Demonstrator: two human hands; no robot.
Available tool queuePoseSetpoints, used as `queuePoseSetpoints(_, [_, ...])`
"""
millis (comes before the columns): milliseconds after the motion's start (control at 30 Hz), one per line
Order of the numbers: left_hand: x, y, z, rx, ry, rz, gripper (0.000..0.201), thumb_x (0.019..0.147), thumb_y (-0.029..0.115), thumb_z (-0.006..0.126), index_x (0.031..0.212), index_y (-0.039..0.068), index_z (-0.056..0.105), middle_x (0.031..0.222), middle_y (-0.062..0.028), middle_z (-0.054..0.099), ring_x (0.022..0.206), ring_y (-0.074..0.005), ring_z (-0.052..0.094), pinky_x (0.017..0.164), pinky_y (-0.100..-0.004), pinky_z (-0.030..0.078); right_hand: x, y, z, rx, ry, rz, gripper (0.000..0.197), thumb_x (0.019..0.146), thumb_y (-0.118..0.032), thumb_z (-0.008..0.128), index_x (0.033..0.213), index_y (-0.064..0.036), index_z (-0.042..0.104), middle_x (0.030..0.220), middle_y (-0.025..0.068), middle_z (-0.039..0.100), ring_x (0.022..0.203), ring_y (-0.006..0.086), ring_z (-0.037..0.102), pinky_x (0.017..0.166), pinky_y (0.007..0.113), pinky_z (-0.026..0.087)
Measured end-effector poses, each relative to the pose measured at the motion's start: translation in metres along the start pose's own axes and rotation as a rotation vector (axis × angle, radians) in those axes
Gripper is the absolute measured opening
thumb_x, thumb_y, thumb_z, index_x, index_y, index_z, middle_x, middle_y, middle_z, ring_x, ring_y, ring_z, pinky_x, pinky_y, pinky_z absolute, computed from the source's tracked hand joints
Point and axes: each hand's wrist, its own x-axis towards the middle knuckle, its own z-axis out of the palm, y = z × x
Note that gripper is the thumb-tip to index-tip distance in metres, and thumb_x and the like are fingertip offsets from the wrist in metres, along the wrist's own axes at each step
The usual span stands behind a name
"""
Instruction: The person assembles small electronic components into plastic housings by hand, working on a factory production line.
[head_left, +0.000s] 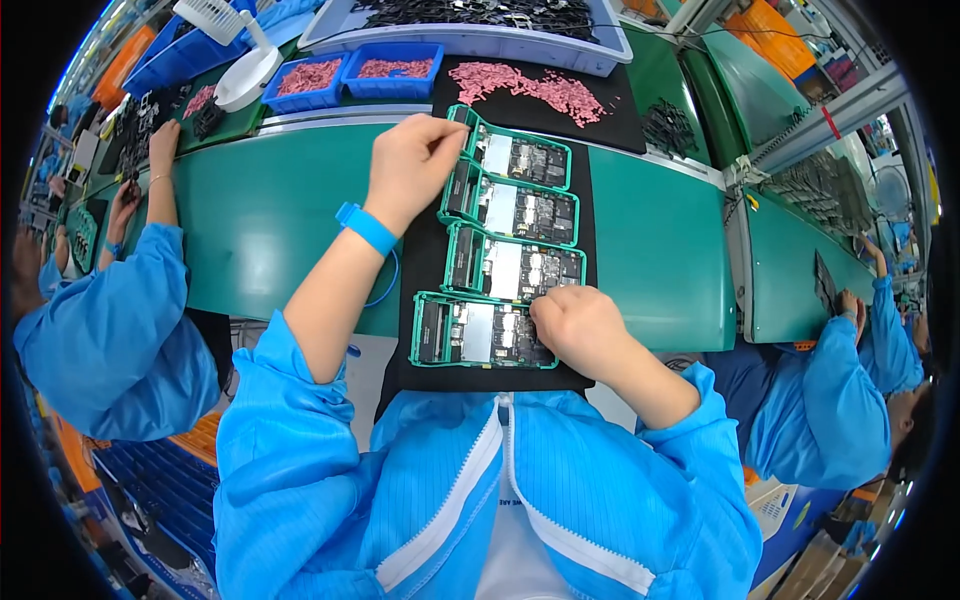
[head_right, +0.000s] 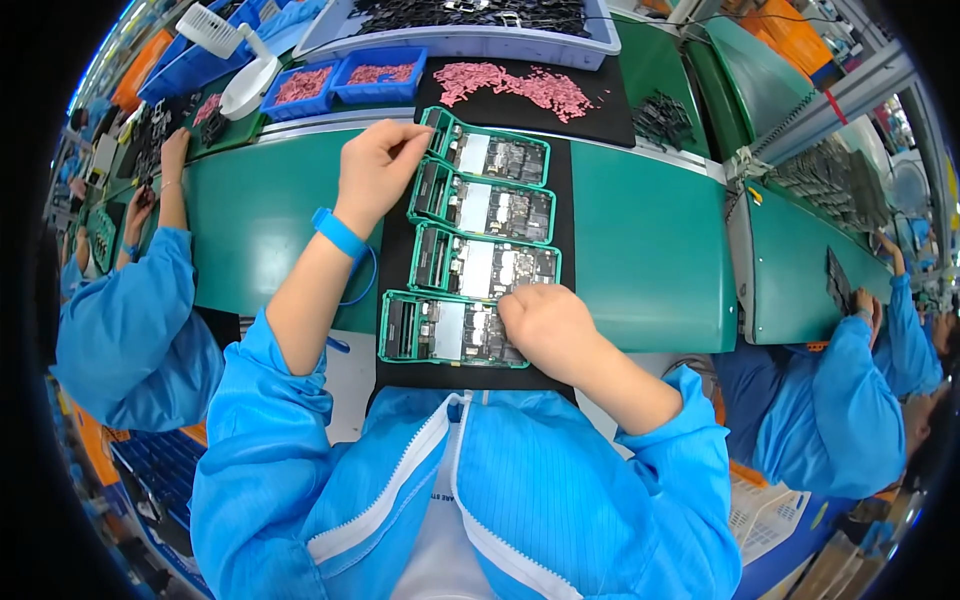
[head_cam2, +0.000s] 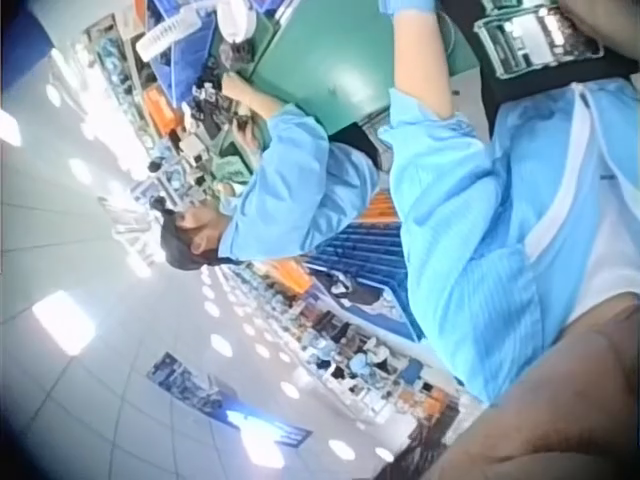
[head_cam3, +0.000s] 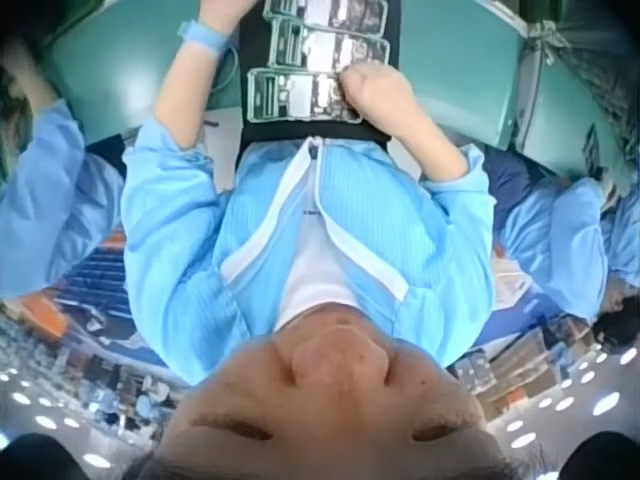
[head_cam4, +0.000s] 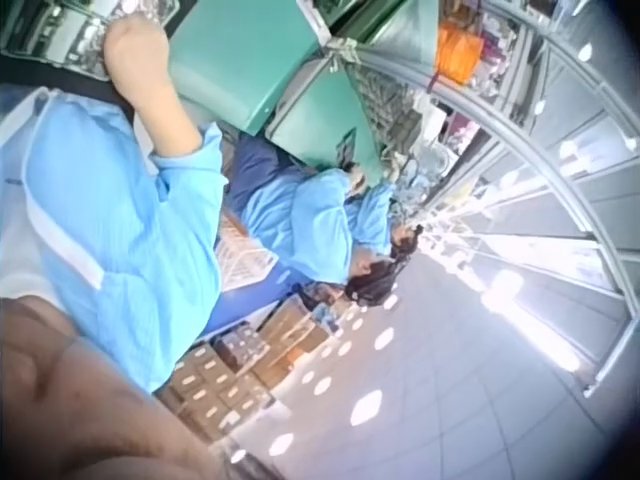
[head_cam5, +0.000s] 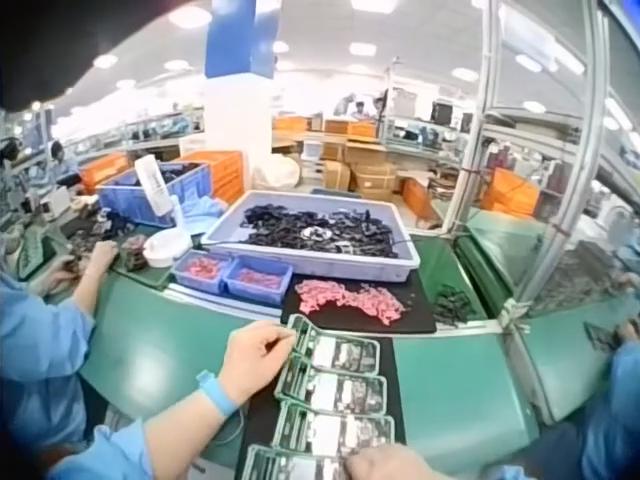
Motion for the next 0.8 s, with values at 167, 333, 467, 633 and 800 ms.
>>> queuePoseSetpoints(167, [-0.018, -0.058, -0.005, 0.022, 0.118, -0.241, 0.014, 0.081, 0.016, 0.067, 0.086, 0.004, 0.071, 0.079, -0.0112, 0.067, 0.067, -0.0204, 0.065, 0.064, -0.0302, 0.051, 0.001, -0.005, -0.004, -0.072, -0.058, -0.025, 0.008, 0.070, -0.012, 0.057, 0.073, -0.0066, 0.052, 0.070, 0.0064, 0.053, 0.067, 0.0222, 0.059, 0.060, 0.035, 0.048])
queuePoseSetpoints(333, [-0.037, -0.083, -0.003, 0.065, 0.110, -0.283, 0.014, 0.081, 0.016, 0.067, 0.086, 0.005, 0.071, 0.079, -0.0110, 0.067, 0.067, -0.0213, 0.065, 0.064, -0.0311, 0.051, -0.010, -0.004, -0.005, -0.026, -0.008, -0.098, 0.015, 0.071, -0.013, 0.057, 0.082, -0.0039, 0.059, 0.070, 0.0046, 0.052, 0.067, 0.0208, 0.058, 0.060, 0.033, 0.047])
queuePoseSetpoints(467, [-0.042, -0.077, 0.000, 0.118, 0.066, -0.178, 0.011, 0.081, 0.015, 0.066, 0.085, 0.006, 0.072, 0.079, -0.0110, 0.066, 0.070, -0.0250, 0.064, 0.064, -0.0336, 0.051, -0.025, -0.004, -0.010, 0.020, -0.031, -0.087, 0.028, 0.069, -0.011, 0.061, 0.096, -0.0042, 0.065, 0.067, 0.0022, 0.052, 0.062, 0.0195, 0.056, 0.057, 0.033, 0.045])
queuePoseSetpoints(633, [-0.038, -0.078, -0.001, 0.106, 0.061, -0.210, 0.011, 0.080, 0.015, 0.065, 0.084, 0.007, 0.071, 0.080, -0.0108, 0.065, 0.072, -0.0274, 0.064, 0.065, -0.0351, 0.051, -0.020, -0.001, -0.016, 0.079, -0.065, -0.009, 0.031, 0.068, -0.007, 0.067, 0.099, -0.0077, 0.068, 0.062, 0.0022, 0.051, 0.058, 0.0203, 0.056, 0.053, 0.035, 0.045])
queuePoseSetpoints(800, [-0.025, -0.076, 0.005, 0.109, 0.057, -0.194, 0.011, 0.080, 0.016, 0.065, 0.084, 0.008, 0.072, 0.079, -0.0109, 0.065, 0.072, -0.0282, 0.064, 0.065, -0.0363, 0.051, -0.016, 0.010, -0.018, 0.222, 0.007, 0.082, 0.028, 0.067, -0.003, 0.068, 0.095, -0.0057, 0.068, 0.060, 0.0046, 0.050, 0.056, 0.0225, 0.056, 0.050, 0.036, 0.044])
